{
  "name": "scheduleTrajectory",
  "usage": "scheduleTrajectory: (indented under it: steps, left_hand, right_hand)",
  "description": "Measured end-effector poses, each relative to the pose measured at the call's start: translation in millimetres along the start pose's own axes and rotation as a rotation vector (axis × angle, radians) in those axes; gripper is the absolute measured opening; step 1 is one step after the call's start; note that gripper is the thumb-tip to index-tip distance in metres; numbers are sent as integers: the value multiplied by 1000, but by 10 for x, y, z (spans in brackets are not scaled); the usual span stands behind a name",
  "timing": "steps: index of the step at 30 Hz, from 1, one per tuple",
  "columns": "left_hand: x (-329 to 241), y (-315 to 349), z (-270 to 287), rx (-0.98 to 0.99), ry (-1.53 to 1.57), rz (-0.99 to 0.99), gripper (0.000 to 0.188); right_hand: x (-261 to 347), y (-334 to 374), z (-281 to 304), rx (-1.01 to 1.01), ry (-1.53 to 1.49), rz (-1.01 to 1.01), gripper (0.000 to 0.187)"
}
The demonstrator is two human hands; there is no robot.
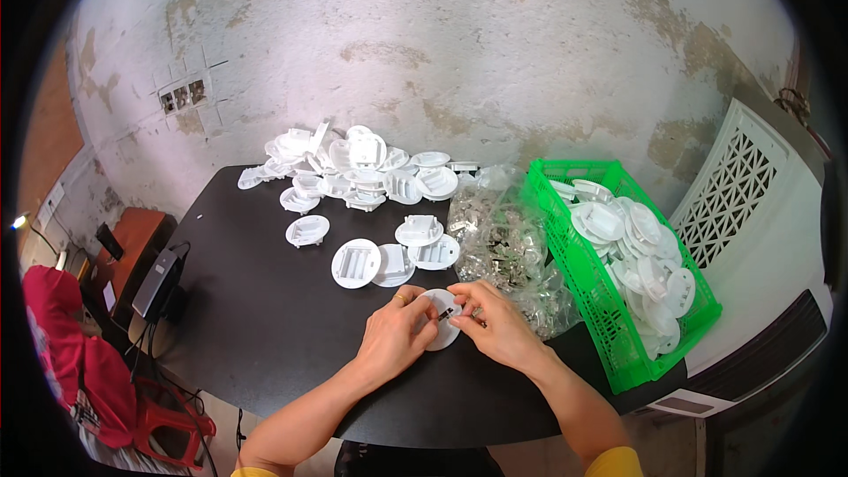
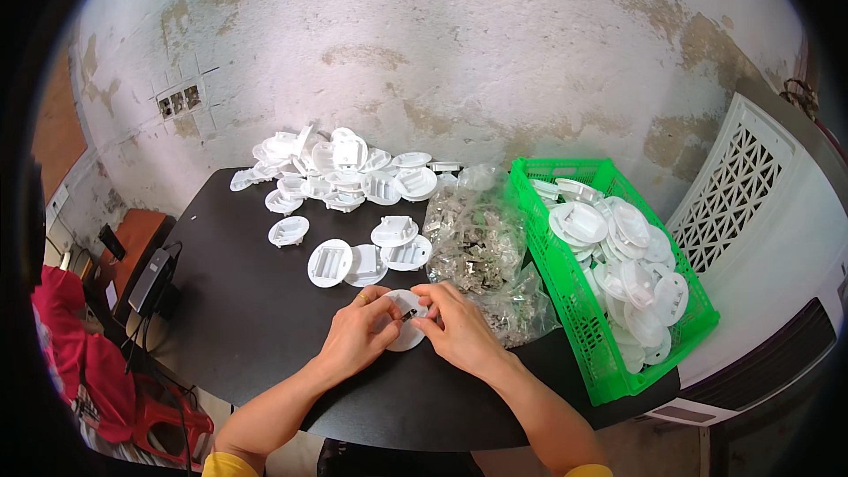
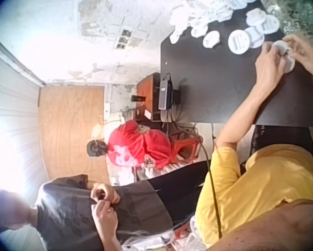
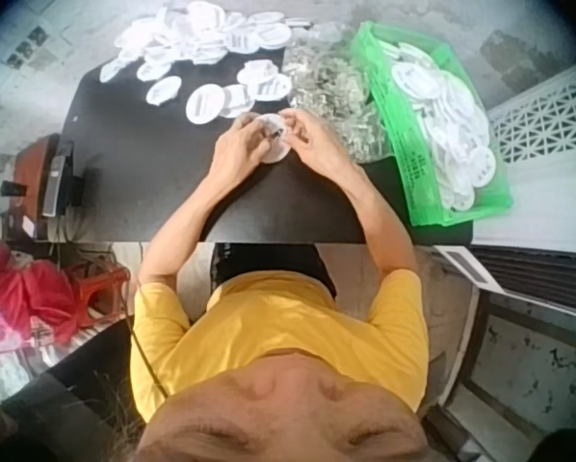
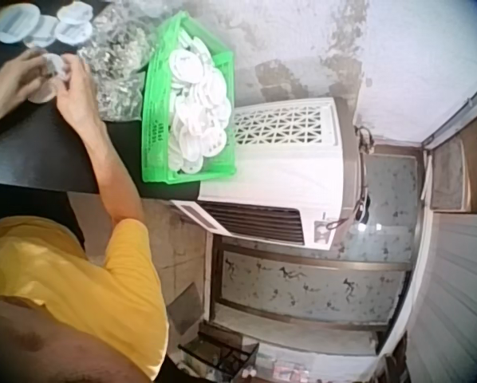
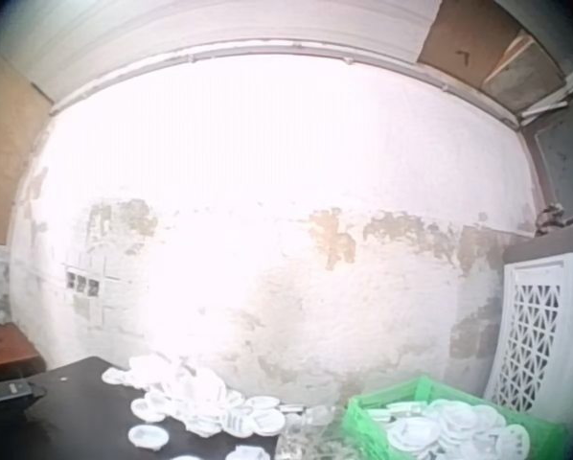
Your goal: Assembling white plastic parts with small metal components.
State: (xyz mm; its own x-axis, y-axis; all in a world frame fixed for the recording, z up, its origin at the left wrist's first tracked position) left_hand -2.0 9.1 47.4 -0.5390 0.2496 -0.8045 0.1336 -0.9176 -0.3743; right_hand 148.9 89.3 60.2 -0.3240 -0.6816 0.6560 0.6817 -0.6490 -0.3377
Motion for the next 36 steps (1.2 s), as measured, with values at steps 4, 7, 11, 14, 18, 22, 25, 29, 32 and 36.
scheduleTrajectory:
  steps: [4,7,11,14,18,22,25,29,32,36]
  left_hand:
    - [-33,3,-11,40,3,13,11]
    - [-9,-7,-35,68,52,99,14]
    - [185,-26,-70,130,317,223,18]
    - [301,-25,-116,114,404,242,18]
    - [339,-26,-139,99,401,247,18]
    - [310,-29,-140,113,367,243,17]
    - [410,-24,-177,152,424,310,23]
    - [415,-14,-202,112,622,259,42]
    - [412,-9,-197,110,633,265,49]
    - [287,-24,-184,200,686,419,48]
  right_hand:
    - [16,3,23,-54,177,234,10]
    - [-79,16,8,-8,226,206,5]
    - [-147,5,36,21,227,147,6]
    - [-153,4,44,40,221,148,6]
    - [-117,27,28,84,290,168,7]
    - [-39,39,18,73,351,233,12]
    - [-55,31,-4,94,336,231,14]
    - [-40,42,-18,86,353,242,13]
    - [-42,14,-4,100,367,218,12]
    - [-162,-56,118,3,110,73,7]
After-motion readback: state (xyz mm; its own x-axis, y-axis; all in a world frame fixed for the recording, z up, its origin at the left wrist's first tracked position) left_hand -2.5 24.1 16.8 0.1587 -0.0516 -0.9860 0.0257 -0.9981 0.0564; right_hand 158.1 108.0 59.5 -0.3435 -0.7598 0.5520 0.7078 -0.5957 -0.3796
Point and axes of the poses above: each hand's wrist, its own y-axis away from the middle knuckle, its own z-axis out of the back of the hand, x = y × z, the point moved 3 cm from there along -y, towards the middle knuckle, and after that the axes turned 14 degrees about y, right-handed, at the moved point
